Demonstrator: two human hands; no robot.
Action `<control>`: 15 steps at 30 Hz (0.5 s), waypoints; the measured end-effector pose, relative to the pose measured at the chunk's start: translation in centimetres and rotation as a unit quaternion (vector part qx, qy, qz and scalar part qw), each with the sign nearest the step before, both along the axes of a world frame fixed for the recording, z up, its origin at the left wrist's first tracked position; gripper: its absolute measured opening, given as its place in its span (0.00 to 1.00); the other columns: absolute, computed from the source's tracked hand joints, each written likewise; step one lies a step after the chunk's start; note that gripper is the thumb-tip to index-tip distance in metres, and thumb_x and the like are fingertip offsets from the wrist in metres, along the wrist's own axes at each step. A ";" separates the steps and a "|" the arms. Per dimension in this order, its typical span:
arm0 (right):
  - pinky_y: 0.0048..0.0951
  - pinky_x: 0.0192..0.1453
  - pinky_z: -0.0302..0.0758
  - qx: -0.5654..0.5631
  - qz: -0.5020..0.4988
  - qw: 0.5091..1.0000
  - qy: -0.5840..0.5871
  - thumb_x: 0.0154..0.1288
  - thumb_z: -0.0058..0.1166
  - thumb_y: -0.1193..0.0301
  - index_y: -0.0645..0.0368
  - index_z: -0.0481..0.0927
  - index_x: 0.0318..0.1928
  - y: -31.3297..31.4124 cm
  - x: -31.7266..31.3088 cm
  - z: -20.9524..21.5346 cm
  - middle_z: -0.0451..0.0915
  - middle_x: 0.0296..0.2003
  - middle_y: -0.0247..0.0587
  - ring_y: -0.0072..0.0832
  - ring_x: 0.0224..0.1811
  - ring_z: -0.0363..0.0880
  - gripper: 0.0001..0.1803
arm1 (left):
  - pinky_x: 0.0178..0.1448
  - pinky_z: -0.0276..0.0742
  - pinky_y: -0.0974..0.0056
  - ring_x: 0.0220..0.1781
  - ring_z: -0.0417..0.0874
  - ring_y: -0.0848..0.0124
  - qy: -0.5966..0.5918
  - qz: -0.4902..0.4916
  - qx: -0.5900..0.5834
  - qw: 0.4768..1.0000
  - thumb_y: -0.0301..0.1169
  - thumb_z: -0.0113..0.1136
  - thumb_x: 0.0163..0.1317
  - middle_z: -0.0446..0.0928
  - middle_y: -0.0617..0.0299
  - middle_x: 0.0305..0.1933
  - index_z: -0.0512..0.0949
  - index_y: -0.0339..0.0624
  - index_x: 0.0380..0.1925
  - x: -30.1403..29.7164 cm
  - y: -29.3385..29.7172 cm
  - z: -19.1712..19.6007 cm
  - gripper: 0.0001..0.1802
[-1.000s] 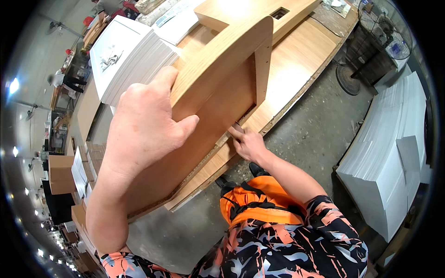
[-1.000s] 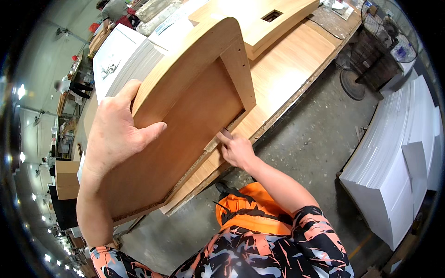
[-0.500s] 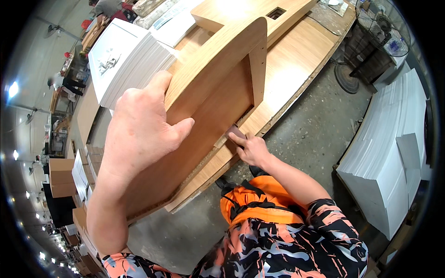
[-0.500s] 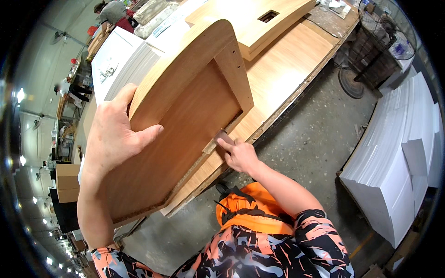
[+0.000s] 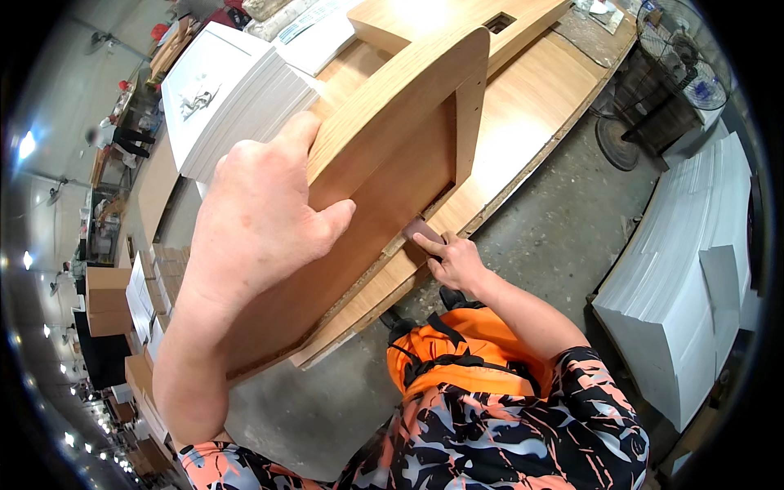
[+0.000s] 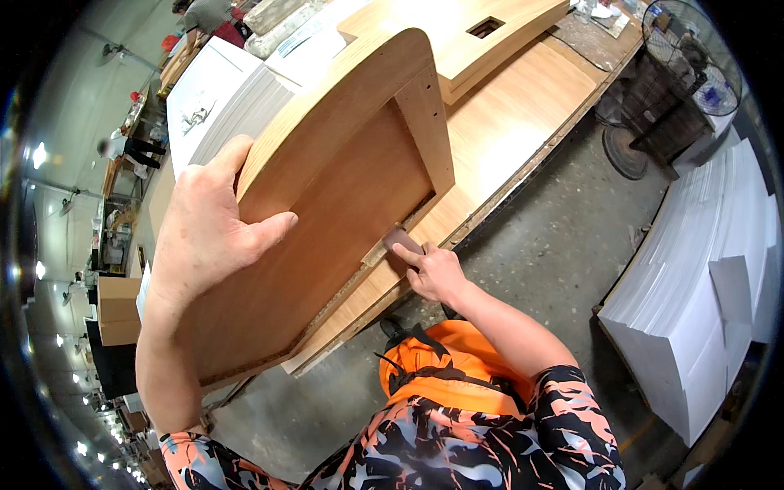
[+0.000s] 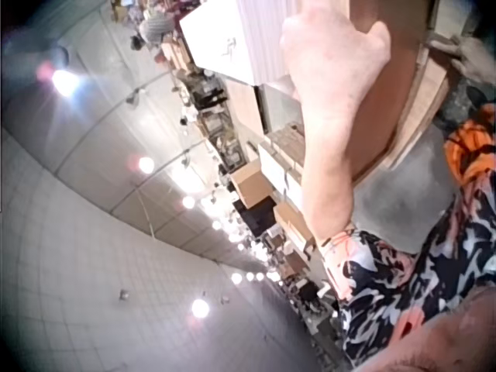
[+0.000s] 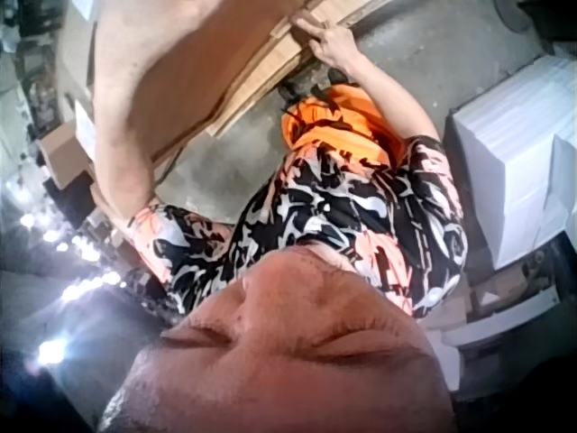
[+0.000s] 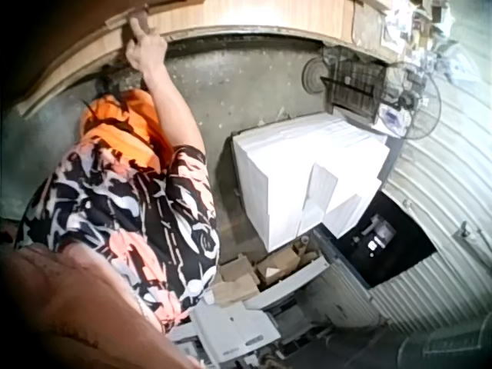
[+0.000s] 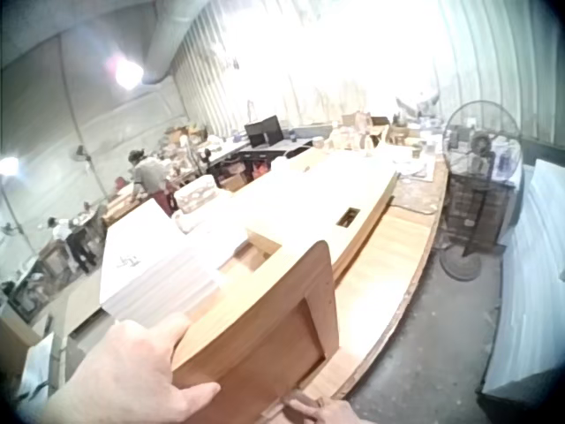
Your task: The person sands the interior and exterior edges of wooden panels using a sanding block, flips the panels over, and carries them across a factory floor.
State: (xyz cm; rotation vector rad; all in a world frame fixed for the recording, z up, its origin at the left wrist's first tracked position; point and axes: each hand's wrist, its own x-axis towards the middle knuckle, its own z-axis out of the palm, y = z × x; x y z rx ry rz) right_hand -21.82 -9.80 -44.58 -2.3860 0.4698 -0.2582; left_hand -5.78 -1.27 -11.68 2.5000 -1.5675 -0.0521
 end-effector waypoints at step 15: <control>0.46 0.42 0.81 -0.005 -0.036 0.998 0.060 0.60 0.51 0.63 0.40 0.78 0.59 1.3 2.8 1.8 0.79 0.32 0.55 0.48 0.35 0.82 0.24 | 0.36 0.78 0.60 0.33 0.84 0.50 -0.004 0.008 0.028 1.000 0.28 0.71 0.43 0.80 0.42 0.30 0.72 0.31 0.35 0.1 -0.6 0.5 0.21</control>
